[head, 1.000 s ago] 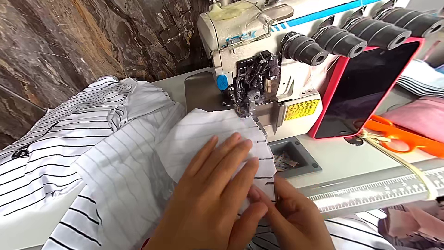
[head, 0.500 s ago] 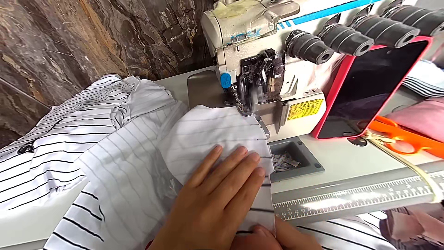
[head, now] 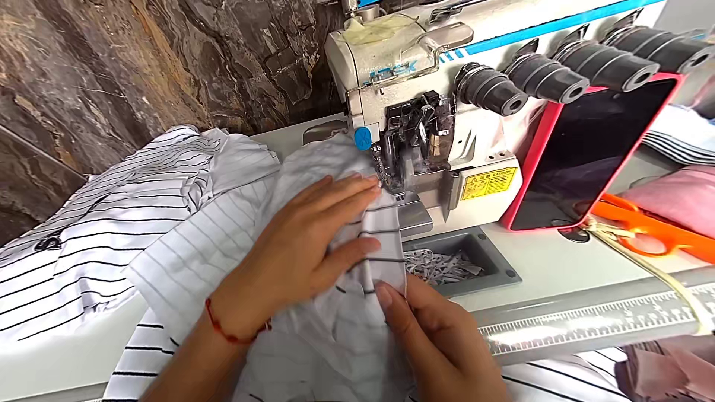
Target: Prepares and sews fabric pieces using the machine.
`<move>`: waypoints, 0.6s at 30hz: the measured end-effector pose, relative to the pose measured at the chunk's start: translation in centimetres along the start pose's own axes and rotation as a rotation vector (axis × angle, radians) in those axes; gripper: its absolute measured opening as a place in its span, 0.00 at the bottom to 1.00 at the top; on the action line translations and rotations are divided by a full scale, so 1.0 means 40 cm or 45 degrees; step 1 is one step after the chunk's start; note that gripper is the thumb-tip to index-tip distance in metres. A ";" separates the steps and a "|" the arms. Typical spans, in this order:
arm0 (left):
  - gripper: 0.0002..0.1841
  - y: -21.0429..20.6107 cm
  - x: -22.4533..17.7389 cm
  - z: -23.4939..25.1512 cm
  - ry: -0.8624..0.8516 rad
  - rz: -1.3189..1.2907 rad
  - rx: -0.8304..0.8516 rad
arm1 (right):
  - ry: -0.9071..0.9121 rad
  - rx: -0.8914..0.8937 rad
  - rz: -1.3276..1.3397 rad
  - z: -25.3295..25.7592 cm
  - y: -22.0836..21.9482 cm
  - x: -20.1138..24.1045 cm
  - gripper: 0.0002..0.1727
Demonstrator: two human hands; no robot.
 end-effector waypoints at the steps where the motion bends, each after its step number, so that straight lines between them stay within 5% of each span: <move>1: 0.34 0.008 0.024 0.009 0.010 -0.051 0.038 | -0.001 0.013 0.014 0.001 -0.009 0.001 0.13; 8: 0.34 0.031 0.161 0.041 -0.016 -0.251 0.054 | 0.031 0.041 0.053 0.025 -0.064 -0.024 0.15; 18: 0.30 0.046 0.041 -0.047 0.121 -0.061 0.012 | 0.093 0.029 -0.109 -0.063 -0.005 -0.020 0.12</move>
Point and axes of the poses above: each hand's wrist, its own z-axis towards the middle knuckle, its own y-axis out of the back of the hand, x = y × z, the point moved 1 cm from there along z, towards the middle knuckle, and after that the axes turned 7 degrees about -z, right-handed, at the moved point
